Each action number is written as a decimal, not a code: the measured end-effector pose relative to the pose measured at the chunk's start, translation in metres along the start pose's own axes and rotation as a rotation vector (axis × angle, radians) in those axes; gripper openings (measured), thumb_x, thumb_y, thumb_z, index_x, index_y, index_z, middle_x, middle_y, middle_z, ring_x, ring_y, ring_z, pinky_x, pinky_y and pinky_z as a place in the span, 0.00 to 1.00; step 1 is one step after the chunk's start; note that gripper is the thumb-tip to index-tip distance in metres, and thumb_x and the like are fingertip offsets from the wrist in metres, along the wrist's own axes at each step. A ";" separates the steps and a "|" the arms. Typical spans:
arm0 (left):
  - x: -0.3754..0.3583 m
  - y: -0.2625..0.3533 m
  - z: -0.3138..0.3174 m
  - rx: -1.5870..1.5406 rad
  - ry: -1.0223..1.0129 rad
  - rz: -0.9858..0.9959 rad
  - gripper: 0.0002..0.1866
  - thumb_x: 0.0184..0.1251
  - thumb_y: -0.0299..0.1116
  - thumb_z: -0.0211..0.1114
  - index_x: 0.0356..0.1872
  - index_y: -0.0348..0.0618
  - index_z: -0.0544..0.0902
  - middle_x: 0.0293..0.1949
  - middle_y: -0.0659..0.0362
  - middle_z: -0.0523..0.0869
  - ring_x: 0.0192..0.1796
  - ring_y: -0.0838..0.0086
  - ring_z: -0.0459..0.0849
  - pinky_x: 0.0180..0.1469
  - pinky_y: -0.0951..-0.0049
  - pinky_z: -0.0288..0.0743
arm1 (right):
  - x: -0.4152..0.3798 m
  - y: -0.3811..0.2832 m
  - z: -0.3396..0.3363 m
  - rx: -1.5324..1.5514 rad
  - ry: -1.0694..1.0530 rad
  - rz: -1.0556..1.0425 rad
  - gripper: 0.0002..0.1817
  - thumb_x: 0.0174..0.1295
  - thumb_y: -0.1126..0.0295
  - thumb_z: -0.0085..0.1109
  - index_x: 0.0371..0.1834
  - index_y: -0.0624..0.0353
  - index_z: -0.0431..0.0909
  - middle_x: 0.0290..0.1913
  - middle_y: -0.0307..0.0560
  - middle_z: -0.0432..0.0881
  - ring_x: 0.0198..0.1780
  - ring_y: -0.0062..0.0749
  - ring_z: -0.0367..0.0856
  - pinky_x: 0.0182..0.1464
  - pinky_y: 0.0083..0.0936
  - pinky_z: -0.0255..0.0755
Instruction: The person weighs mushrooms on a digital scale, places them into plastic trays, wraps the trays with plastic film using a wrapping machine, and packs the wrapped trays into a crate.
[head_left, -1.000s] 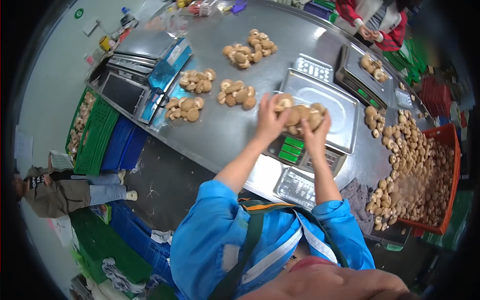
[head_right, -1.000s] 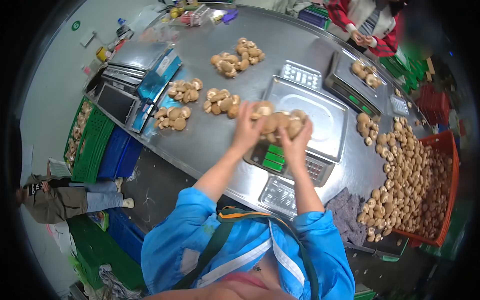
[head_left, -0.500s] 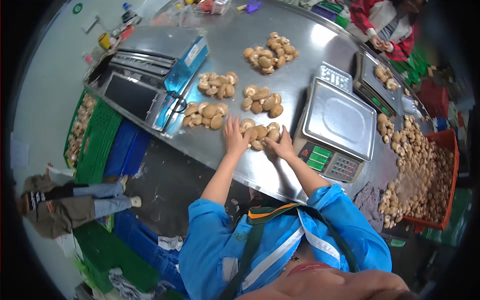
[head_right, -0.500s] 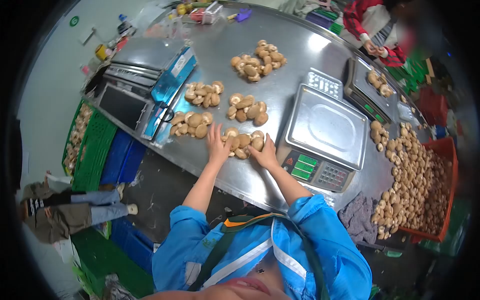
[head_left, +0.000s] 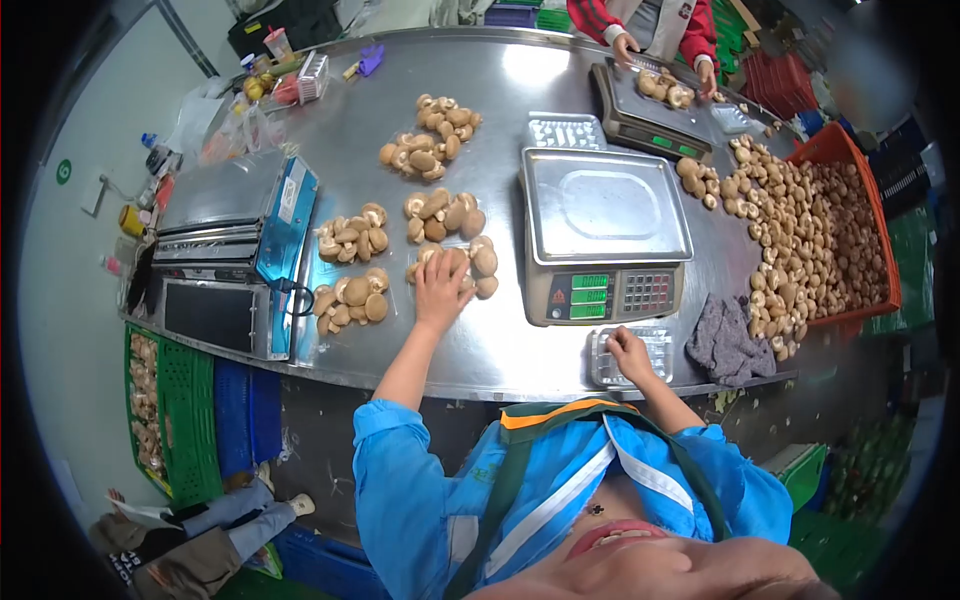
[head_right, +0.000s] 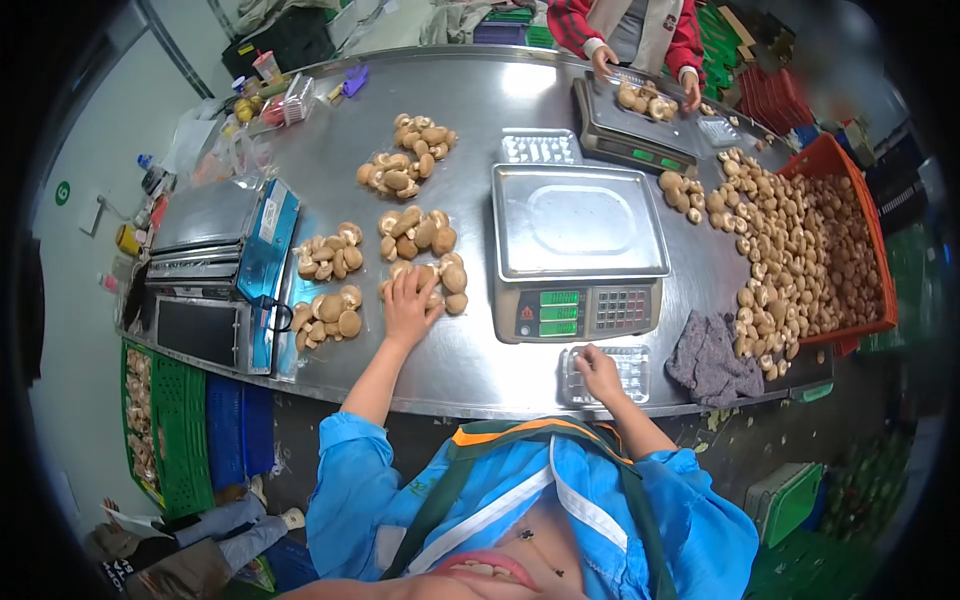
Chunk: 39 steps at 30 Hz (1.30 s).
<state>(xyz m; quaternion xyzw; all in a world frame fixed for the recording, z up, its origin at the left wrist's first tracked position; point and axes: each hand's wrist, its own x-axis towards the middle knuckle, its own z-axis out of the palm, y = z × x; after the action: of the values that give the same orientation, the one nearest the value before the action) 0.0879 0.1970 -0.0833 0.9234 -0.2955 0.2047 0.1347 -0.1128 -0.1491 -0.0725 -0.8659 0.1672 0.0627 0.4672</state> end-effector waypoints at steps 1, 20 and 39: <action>0.006 -0.005 0.003 0.004 -0.009 0.008 0.30 0.50 0.49 0.67 0.56 0.55 0.73 0.63 0.55 0.63 0.65 0.58 0.58 0.63 0.51 0.51 | -0.005 0.006 -0.007 -0.019 0.037 -0.001 0.09 0.59 0.69 0.54 0.35 0.64 0.72 0.29 0.52 0.79 0.33 0.37 0.79 0.38 0.29 0.71; -0.034 0.245 0.022 -0.765 -0.564 -0.296 0.27 0.60 0.38 0.60 0.59 0.42 0.65 0.31 0.53 0.80 0.32 0.61 0.81 0.34 0.63 0.73 | -0.020 0.082 -0.095 -0.515 0.159 0.293 0.22 0.53 0.48 0.56 0.35 0.59 0.77 0.31 0.56 0.81 0.37 0.50 0.80 0.39 0.41 0.72; -0.021 0.358 0.045 -0.589 -0.317 -0.627 0.21 0.59 0.39 0.60 0.52 0.41 0.74 0.29 0.54 0.79 0.31 0.62 0.79 0.36 0.66 0.72 | -0.006 0.158 -0.171 -0.435 0.105 -0.161 0.15 0.59 0.60 0.49 0.27 0.61 0.76 0.23 0.61 0.78 0.27 0.57 0.78 0.33 0.50 0.71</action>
<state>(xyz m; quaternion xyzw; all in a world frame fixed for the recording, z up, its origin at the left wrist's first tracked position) -0.1298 -0.0920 -0.0866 0.9104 -0.0643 -0.0826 0.4002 -0.1811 -0.3702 -0.1003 -0.9588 0.1042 0.0144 0.2640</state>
